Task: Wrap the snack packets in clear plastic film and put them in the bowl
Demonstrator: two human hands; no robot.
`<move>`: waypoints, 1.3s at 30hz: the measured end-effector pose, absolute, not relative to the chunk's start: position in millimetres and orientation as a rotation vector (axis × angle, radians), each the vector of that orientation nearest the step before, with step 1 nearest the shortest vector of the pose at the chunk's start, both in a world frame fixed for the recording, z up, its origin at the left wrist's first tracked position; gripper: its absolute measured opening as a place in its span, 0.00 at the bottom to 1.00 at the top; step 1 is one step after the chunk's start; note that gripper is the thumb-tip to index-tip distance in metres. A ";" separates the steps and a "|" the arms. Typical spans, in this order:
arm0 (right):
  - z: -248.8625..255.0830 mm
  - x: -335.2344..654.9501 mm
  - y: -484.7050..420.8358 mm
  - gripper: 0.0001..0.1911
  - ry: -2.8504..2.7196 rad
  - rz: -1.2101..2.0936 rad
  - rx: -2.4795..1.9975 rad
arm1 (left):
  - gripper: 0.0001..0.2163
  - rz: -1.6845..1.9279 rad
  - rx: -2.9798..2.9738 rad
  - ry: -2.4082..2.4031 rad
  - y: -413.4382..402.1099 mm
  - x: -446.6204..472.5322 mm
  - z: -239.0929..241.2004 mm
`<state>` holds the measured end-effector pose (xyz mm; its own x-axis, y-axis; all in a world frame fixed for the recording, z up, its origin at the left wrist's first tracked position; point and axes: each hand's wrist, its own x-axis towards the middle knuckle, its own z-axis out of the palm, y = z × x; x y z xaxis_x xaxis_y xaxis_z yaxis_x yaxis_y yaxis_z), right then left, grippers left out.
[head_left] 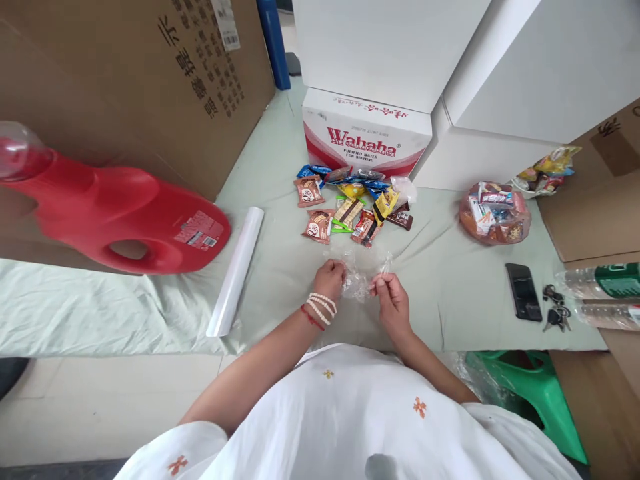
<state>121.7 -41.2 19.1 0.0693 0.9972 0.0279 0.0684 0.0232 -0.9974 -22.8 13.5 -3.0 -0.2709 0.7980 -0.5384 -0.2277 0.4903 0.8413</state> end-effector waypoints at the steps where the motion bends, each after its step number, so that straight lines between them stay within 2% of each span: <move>1: 21.1 122.4 -45.2 0.13 -1.273 1.054 -1.273 | 0.12 1.124 0.504 1.559 19.6 -20.8 -5.3; 5: 24.0 128.5 -50.0 0.13 -1.066 0.959 -1.284 | 0.07 1.248 0.418 1.613 32.4 -18.9 -10.1; 11: 26.9 143.2 -30.8 0.19 -0.488 1.178 -1.218 | 0.05 1.300 0.340 1.530 25.4 -18.1 5.5; 18: 36.3 174.1 -1.1 0.20 -0.525 1.083 -1.287 | 0.15 1.395 0.564 1.298 1.8 -35.3 27.8; 22: 50.6 186.4 -0.7 0.18 -0.586 1.025 -1.258 | 0.20 1.379 0.459 1.199 2.7 -55.0 31.4; 27: 54.6 206.0 -3.3 0.17 -0.644 1.082 -1.192 | 0.18 1.226 0.456 1.026 10.0 -92.1 26.2; 31: 25.1 217.5 8.7 0.21 -0.621 1.298 -1.267 | 0.19 1.099 0.447 1.101 16.6 -104.6 8.7; 36: 2.8 199.7 13.3 0.23 -0.680 1.327 -1.296 | 0.22 1.028 0.535 1.311 18.0 -78.2 -2.0; 39: 2.8 179.6 10.3 0.31 -0.715 1.334 -1.360 | 0.21 1.091 0.660 1.441 17.7 -57.2 -0.6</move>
<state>179.6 10.3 2.8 0.1987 0.9263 -0.3201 -0.2463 -0.2689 -0.9311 -57.2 17.7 -0.6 -0.1875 0.8776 -0.4412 -0.1864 0.4092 0.8932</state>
